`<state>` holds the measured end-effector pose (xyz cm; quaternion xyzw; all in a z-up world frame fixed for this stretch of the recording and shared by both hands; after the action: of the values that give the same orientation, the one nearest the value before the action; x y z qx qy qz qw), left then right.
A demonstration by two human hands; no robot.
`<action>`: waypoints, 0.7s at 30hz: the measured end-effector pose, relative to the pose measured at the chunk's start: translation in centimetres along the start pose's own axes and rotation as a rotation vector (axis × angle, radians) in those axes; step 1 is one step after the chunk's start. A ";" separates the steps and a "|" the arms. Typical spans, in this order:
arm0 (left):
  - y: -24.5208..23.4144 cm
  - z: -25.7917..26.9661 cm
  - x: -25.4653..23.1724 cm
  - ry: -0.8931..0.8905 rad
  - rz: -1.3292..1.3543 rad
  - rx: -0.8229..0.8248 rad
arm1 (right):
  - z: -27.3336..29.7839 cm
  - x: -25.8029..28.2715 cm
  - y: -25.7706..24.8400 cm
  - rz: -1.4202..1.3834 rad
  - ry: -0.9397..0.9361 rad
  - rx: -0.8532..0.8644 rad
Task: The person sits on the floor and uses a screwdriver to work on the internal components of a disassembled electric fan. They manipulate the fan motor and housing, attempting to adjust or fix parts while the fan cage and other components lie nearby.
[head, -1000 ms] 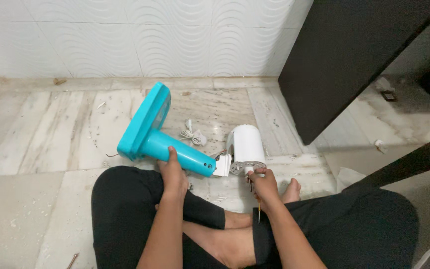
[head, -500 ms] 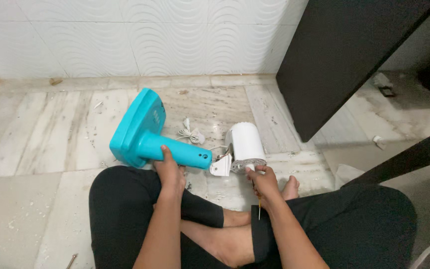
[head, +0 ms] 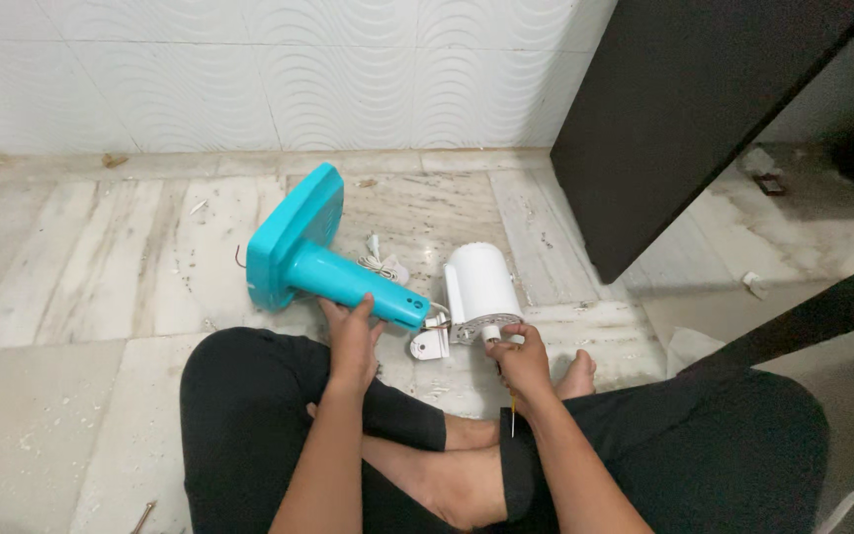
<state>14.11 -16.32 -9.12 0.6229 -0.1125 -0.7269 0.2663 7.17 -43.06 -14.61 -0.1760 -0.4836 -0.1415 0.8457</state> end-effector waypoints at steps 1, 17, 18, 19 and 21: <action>0.1 0.1 -0.1 0.021 -0.010 0.022 | 0.2 0.3 0.1 0.001 -0.012 -0.004; 0.3 0.3 3.4 0.370 -0.794 0.170 | 1.8 1.6 1.2 -0.054 -0.052 0.084; 0.6 0.2 3.1 0.350 -0.828 0.162 | 1.5 1.8 1.3 -0.066 -0.044 0.085; 0.7 0.5 2.8 0.387 -0.847 0.165 | 1.5 1.6 1.4 -0.073 -0.076 0.106; 1.2 1.4 2.6 0.443 -0.881 0.174 | 1.0 1.4 1.3 -0.080 -0.126 0.141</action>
<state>12.87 -18.91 -10.48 0.7706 0.1601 -0.6085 -0.1015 7.60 -41.56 -13.11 -0.1052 -0.5513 -0.1295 0.8175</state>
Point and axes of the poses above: each hand's wrist, its own z-axis away from the middle knuckle, its own y-axis out of the palm, x = y × z, the point moved 4 cm from there along -z, towards the middle knuckle, and after that the axes turned 8 degrees about y, right-handed, at the moved point
